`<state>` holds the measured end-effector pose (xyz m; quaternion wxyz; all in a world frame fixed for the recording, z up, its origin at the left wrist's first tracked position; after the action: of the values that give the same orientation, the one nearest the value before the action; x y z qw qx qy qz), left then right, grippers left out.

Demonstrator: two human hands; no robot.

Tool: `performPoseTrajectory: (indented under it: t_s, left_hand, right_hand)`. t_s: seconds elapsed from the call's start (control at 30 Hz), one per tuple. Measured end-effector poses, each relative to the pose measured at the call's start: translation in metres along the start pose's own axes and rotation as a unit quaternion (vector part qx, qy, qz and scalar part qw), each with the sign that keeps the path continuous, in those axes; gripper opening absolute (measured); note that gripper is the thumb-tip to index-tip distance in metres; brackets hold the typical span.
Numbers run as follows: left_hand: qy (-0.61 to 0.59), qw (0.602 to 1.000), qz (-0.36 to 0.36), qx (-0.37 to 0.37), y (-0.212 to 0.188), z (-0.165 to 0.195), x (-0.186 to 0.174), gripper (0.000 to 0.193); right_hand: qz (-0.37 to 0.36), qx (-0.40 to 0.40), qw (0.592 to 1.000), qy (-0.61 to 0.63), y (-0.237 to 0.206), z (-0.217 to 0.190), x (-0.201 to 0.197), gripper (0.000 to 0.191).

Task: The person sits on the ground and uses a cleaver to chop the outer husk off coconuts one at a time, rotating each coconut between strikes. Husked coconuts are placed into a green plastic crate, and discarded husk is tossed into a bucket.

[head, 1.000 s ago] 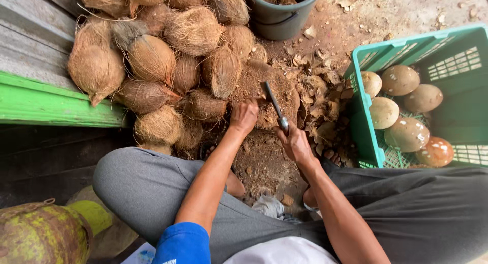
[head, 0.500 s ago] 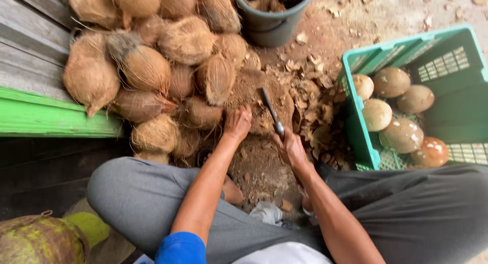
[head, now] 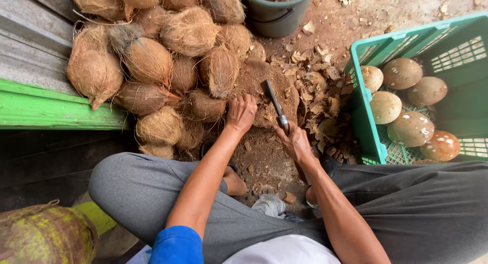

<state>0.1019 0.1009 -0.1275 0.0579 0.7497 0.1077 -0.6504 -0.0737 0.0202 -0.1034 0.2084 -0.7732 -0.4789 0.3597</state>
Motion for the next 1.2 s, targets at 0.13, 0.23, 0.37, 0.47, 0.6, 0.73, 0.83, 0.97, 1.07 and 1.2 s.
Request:
performPoseTrajectory:
  t_s: [0.13, 0.23, 0.37, 0.47, 0.6, 0.73, 0.83, 0.97, 1.07, 1.2]
  left_hand:
    - [-0.033, 0.995, 0.084, 0.04, -0.007, -0.002, -0.008, 0.018]
    - [-0.099, 0.993, 0.029, 0.058, -0.011, -0.002, 0.005, 0.015]
    - [-0.038, 0.997, 0.007, 0.061, -0.014, -0.002, 0.008, 0.017]
    - [-0.032, 0.997, -0.014, 0.068, -0.011, -0.001, 0.012, 0.014]
    - [0.001, 0.999, 0.006, 0.047, -0.005, -0.004, 0.007, 0.011]
    - [-0.008, 0.999, 0.006, 0.051, 0.001, -0.003, 0.006, 0.008]
    - [-0.042, 0.998, -0.009, 0.04, 0.005, -0.002, 0.01, 0.008]
    - [-0.096, 0.995, 0.028, 0.017, 0.008, -0.002, 0.008, 0.009]
    - [-0.08, 0.996, 0.023, 0.019, 0.01, 0.001, 0.009, 0.009]
    - [-0.004, 0.997, 0.062, 0.043, 0.009, 0.004, 0.002, 0.013]
  right_hand:
    - [0.017, -0.009, 0.998, 0.053, -0.007, -0.011, -0.012, 0.035]
    - [0.058, -0.054, 0.996, 0.041, -0.014, -0.023, -0.021, 0.035]
    - [0.076, -0.077, 0.994, 0.021, -0.023, -0.029, -0.021, 0.033]
    - [0.061, -0.058, 0.996, 0.019, -0.025, -0.024, -0.015, 0.03]
    - [0.063, -0.047, 0.996, -0.03, -0.027, -0.018, -0.01, 0.034]
    - [0.055, -0.051, 0.996, -0.049, -0.026, -0.013, -0.008, 0.036]
    - [0.06, -0.066, 0.995, -0.032, -0.025, -0.012, -0.01, 0.031]
    - [0.103, -0.112, 0.988, -0.03, -0.026, -0.015, -0.015, 0.033]
    - [0.02, -0.009, 0.999, -0.027, -0.017, 0.002, -0.003, 0.022]
    - [0.063, -0.056, 0.995, -0.059, -0.017, -0.004, -0.008, 0.028]
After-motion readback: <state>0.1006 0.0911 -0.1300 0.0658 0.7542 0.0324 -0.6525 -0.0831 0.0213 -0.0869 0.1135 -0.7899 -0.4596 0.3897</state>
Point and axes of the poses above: each hand's wrist, its own y-axis towards the middle knuckle, its own x-axis out of the palm, z = x × y, the point moved 8 cm from there along y, towards the middle knuckle, and after that the axes turned 15 degrees about x, right-handed, at the moved point
